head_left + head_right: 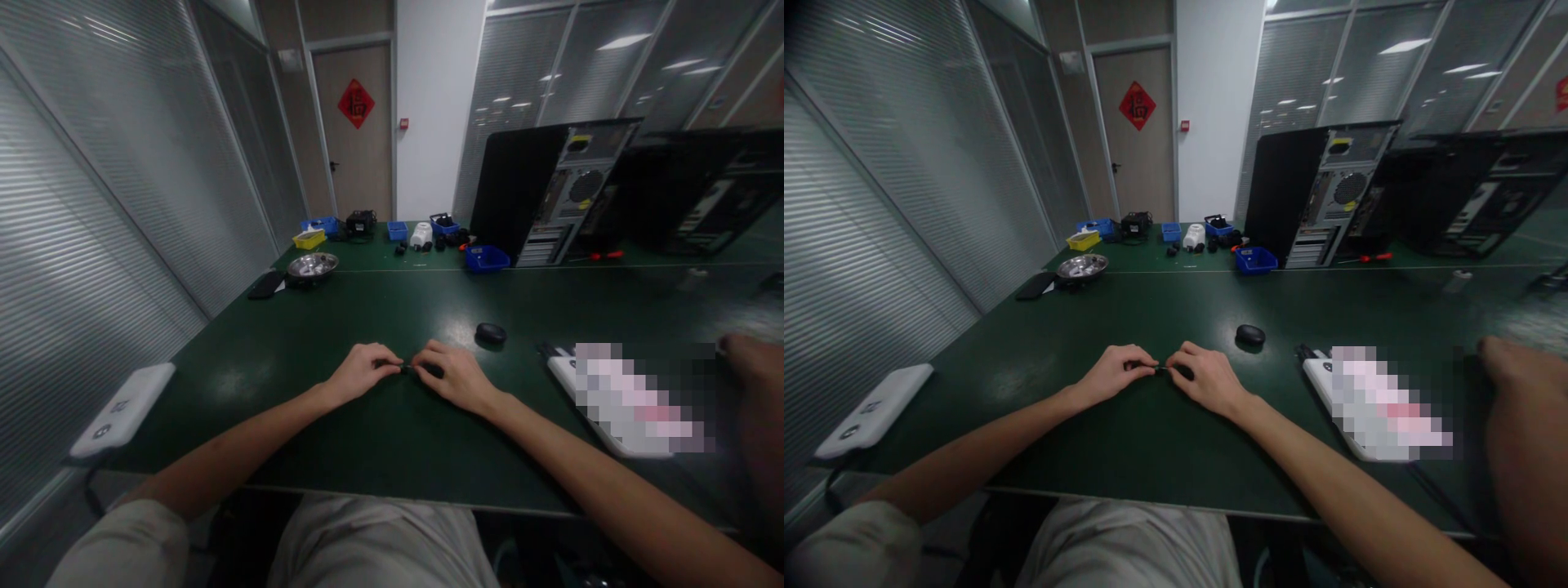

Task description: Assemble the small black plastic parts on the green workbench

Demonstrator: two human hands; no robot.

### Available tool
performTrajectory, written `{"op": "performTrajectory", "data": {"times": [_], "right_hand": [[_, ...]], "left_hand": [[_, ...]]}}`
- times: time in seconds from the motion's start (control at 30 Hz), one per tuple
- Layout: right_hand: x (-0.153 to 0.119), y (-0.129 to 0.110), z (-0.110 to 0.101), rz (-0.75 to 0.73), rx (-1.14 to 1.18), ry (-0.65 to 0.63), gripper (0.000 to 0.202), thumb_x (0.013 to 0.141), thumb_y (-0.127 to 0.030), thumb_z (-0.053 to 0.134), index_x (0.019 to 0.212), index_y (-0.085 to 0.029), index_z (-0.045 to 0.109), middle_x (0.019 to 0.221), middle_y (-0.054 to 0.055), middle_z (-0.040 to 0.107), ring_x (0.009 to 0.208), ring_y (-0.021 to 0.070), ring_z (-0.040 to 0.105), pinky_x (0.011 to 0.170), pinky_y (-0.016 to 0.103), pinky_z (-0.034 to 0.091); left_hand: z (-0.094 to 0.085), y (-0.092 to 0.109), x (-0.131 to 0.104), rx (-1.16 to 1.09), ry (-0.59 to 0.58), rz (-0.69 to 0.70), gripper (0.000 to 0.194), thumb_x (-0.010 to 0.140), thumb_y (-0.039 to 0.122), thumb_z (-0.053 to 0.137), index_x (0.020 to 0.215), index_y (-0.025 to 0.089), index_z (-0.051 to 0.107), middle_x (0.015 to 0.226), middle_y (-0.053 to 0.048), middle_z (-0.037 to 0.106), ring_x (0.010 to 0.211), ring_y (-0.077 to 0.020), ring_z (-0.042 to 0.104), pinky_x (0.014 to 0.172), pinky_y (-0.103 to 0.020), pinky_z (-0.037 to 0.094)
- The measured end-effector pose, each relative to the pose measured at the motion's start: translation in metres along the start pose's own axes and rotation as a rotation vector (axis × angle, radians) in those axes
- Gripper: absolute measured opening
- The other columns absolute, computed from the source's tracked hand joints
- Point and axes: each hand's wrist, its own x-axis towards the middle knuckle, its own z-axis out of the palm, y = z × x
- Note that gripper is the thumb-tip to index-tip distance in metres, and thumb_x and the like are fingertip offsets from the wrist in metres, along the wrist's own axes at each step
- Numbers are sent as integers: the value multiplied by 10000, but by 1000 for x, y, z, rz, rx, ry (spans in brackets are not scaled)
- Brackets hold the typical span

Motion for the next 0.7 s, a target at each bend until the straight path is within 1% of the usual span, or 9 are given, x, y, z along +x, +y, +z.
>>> {"op": "performTrajectory", "data": {"times": [0.07,0.17,0.33,0.4,0.57,0.7], "right_hand": [[0,1,1,-14,21,-2,185,1017,-322,565,1103,-264,718,1056,28,660,807,150,620,707,275,428],[0,2,2,-36,66,8,188,1024,-313,557,1115,-255,712,1060,35,659,830,154,627,734,278,454],[2,2,3,-50,158,40,201,1043,-299,527,1124,-239,700,1066,49,661,880,163,641,779,287,484],[2,1,4,-53,120,28,196,1039,-298,534,1125,-242,702,1068,47,661,864,162,640,771,289,481],[1,-5,4,-77,48,-3,189,1037,-323,541,1121,-246,691,1059,41,667,848,162,640,738,284,468],[1,-8,3,-91,55,7,205,1043,-325,533,1165,-242,675,1071,42,669,864,166,645,757,286,478]], "left_hand": [[1,-2,0,-2,13,7,199,955,304,704,1093,199,800,1072,-60,749,909,-178,656,807,-271,482],[1,-3,0,-2,20,-12,195,944,302,720,1084,201,810,1062,-56,758,896,-181,668,818,-279,494],[1,-3,0,-97,54,-51,210,945,304,718,1105,206,811,1097,-54,770,991,-200,696,905,-296,511],[1,-2,0,-87,54,-45,199,942,303,719,1085,202,815,1082,-57,769,982,-201,697,895,-295,514],[3,1,-1,-21,15,47,180,946,292,712,1062,202,816,1066,-61,761,957,-195,685,883,-291,509],[3,1,0,-44,4,3,182,930,295,730,1059,199,815,1050,-57,764,926,-192,688,854,-284,509]]}}
